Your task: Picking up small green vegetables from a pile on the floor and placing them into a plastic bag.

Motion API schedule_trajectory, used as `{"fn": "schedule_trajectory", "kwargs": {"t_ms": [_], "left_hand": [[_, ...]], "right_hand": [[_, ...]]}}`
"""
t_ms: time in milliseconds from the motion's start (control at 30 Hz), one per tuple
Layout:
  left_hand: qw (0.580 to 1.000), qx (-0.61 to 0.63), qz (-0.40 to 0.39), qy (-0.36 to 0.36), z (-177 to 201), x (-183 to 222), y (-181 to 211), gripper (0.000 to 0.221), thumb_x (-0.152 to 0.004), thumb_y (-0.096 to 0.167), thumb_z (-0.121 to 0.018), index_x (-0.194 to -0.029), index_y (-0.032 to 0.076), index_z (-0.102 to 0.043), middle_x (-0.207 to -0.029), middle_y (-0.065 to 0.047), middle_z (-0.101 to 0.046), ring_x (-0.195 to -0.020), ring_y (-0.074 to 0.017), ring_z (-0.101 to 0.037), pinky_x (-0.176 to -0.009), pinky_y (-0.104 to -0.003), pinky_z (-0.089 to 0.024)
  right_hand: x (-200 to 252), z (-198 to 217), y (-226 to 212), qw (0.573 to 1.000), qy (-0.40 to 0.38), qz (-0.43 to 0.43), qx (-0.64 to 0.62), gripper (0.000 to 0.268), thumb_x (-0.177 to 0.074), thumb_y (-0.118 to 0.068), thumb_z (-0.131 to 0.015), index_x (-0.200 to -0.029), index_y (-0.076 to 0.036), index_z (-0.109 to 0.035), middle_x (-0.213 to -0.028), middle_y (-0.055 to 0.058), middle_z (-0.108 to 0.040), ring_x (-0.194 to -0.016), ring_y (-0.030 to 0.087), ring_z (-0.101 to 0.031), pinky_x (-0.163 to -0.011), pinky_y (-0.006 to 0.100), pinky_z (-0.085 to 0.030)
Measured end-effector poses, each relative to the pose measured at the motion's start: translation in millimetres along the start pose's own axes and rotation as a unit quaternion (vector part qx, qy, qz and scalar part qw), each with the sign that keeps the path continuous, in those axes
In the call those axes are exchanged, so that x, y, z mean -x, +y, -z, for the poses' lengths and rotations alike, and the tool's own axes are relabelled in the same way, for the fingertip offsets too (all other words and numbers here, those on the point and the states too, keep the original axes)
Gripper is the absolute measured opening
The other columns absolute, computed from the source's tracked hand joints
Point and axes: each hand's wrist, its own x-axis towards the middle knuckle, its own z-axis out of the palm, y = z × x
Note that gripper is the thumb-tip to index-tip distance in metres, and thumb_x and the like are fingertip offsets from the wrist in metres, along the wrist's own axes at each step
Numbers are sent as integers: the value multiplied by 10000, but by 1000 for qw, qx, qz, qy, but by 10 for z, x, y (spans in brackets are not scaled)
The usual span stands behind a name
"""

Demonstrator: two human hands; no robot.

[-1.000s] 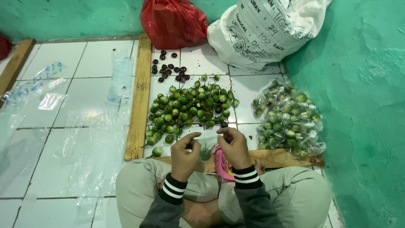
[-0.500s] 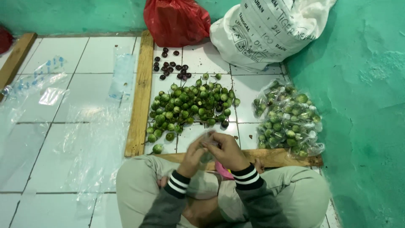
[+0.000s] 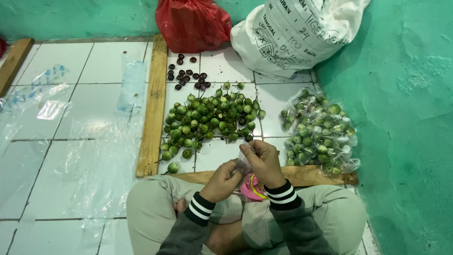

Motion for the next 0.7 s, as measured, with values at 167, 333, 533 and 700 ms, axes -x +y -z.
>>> {"fn": "schedule_trajectory", "kwargs": {"t_ms": [167, 333, 533, 700], "left_hand": [[998, 59, -8, 17, -105, -8, 318, 222, -1040, 70, -471, -948, 14, -665, -736, -60, -586, -740, -158, -539, -734, -349, -492], [999, 36, 10, -3, -108, 2, 396, 292, -1088, 127, -459, -875, 35, -637, -666, -30, -547, -703, -142, -504, -673, -304, -457], [993, -96, 67, -10, -41, 32, 700, 282, -1041, 86, -395, -968, -32, -641, -671, -174, -609, -675, -220, -570, -678, -411, -507], [954, -265, 106, -94, -47, 93, 1132, 330, -989, 152, -426, -1093, -89, -625, -872, -328, -700, -864, -519, -698, -760, -563, -537]], "right_hand": [[-24, 20, -250, 999, 9, 31, -3, 101, -978, -78, -662, -982, 21, -680, -450, 13, -472, -454, 62, -384, -455, 222, -299], [1, 108, -263, 999, 18, 45, -15, 169, -985, -43, -636, -1144, 15, -633, -462, -9, -456, -451, 47, -381, -460, 202, -281], [98, 149, -764, 912, -117, 261, 296, 532, -871, -24, -623, -1391, 43, -532, -1350, 294, -543, -1253, 507, -517, -1034, 544, -449], [312, 239, 371, 752, -330, 161, 547, 349, -912, -140, -483, -1245, -103, -581, -1022, 130, -591, -977, 360, -627, -975, 526, -457]]}}
